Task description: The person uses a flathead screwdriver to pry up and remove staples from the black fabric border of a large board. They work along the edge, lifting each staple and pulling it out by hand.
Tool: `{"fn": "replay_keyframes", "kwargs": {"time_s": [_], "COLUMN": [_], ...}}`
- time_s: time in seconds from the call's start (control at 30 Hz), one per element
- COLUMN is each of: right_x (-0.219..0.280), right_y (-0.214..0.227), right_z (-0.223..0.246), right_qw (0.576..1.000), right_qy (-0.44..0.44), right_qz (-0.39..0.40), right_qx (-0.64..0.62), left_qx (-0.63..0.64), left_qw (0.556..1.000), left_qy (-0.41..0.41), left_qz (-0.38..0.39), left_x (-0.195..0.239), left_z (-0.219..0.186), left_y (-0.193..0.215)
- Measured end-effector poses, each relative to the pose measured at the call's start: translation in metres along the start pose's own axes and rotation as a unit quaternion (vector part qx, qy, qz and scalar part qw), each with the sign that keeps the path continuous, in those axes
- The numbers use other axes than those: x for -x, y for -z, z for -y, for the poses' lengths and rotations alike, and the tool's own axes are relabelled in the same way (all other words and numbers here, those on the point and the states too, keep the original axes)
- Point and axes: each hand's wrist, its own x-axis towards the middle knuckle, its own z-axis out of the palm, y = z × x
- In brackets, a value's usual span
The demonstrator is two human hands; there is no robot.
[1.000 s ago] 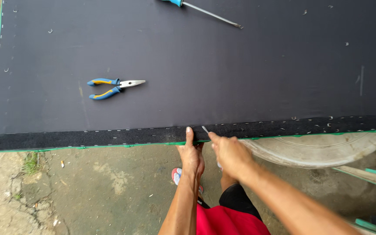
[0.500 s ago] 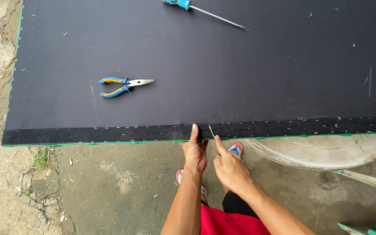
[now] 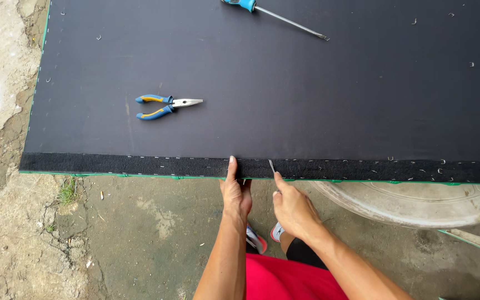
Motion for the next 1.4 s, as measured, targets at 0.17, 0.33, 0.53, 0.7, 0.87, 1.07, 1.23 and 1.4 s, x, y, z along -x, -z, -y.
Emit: {"fn": "replay_keyframes", "kwargs": {"time_s": [0.17,0.33,0.53,0.7,0.87,1.07,1.23,1.4], "right_x": [-0.011,-0.007,-0.005,0.008,0.002,-0.011,-0.007,0.020], "right_y": [-0.013,-0.053,-0.071,-0.087,-0.065,-0.078,-0.104,-0.114], "right_z": [0.009,0.011,0.014,0.021,0.013,-0.002,-0.003,-0.001], "right_qw": [0.996,0.992,0.983,0.968,0.984,0.985,0.963,0.949], "right_qy": [-0.009,-0.064,-0.053,-0.056,-0.090,-0.079,-0.015,0.027], "right_qz": [0.001,-0.075,-0.178,-0.239,-0.154,-0.151,-0.268,-0.302], "right_qx": [0.091,0.080,0.017,-0.057,-0.007,0.036,-0.033,-0.093], "left_qx": [-0.043,-0.044,-0.086,-0.128,-0.140,-0.168,-0.191,-0.171], "left_qw": [0.998,0.994,0.982,0.973,0.975,0.974,0.968,0.967], "left_qy": [0.035,0.080,0.146,0.168,0.142,0.113,0.116,0.158], "left_qz": [0.022,0.051,0.081,0.088,0.099,0.098,0.112,0.104], "left_x": [0.001,0.003,-0.011,-0.015,-0.018,-0.013,-0.006,0.004], "left_z": [-0.009,-0.012,-0.034,-0.034,-0.031,-0.028,-0.031,-0.033], "left_y": [0.006,0.012,0.009,0.025,0.023,0.030,0.017,0.021]}}
